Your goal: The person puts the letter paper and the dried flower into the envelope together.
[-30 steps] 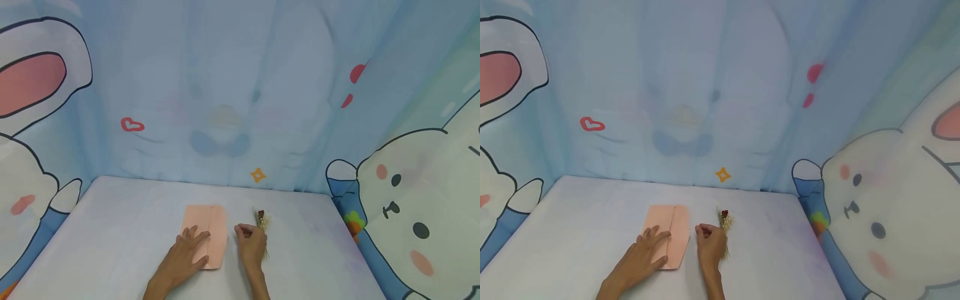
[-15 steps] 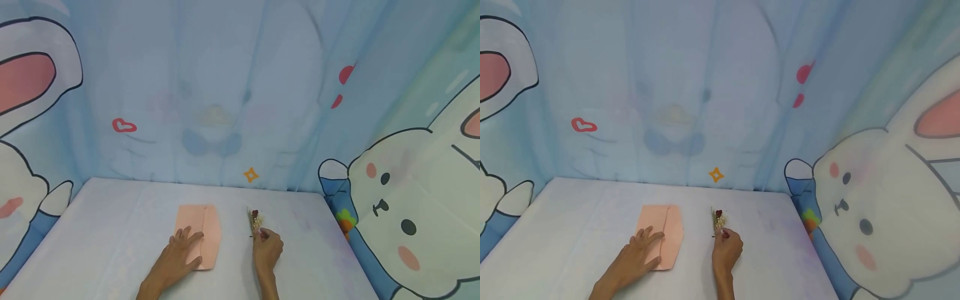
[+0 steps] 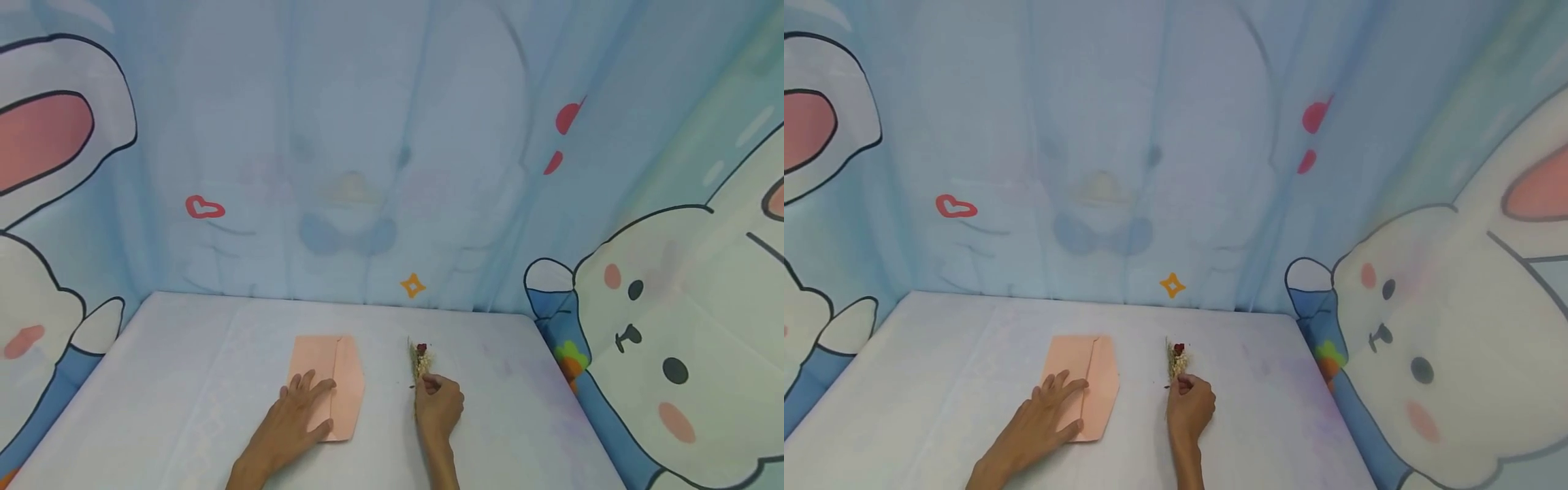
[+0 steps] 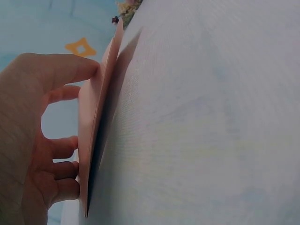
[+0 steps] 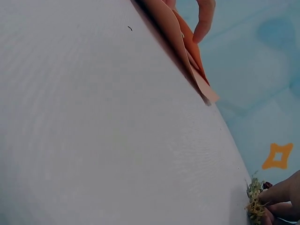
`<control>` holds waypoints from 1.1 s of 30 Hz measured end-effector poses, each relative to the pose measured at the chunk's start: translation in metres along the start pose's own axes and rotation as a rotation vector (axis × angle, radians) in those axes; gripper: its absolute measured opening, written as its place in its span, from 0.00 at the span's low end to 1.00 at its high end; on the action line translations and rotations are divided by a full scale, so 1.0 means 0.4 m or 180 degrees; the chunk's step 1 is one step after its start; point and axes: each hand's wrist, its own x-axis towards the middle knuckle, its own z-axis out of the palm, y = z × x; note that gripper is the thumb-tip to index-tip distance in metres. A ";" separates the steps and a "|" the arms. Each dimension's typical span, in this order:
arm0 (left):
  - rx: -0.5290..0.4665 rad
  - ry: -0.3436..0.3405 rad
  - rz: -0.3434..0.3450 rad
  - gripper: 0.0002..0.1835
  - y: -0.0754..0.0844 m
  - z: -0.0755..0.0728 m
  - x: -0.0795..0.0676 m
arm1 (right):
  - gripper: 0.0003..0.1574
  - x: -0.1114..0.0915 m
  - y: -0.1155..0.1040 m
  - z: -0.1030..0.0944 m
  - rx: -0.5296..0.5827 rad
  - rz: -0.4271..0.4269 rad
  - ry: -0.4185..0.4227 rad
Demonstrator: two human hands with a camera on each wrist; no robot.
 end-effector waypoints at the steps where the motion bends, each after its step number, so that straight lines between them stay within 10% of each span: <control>1: -0.0005 -0.0005 0.0007 0.35 0.000 0.000 0.001 | 0.04 0.001 -0.001 -0.002 -0.0015 0.0011 0.0008; 33: -0.0057 0.0060 0.0030 0.33 0.002 -0.002 0.013 | 0.04 -0.004 -0.034 -0.015 0.0215 0.0266 -0.0152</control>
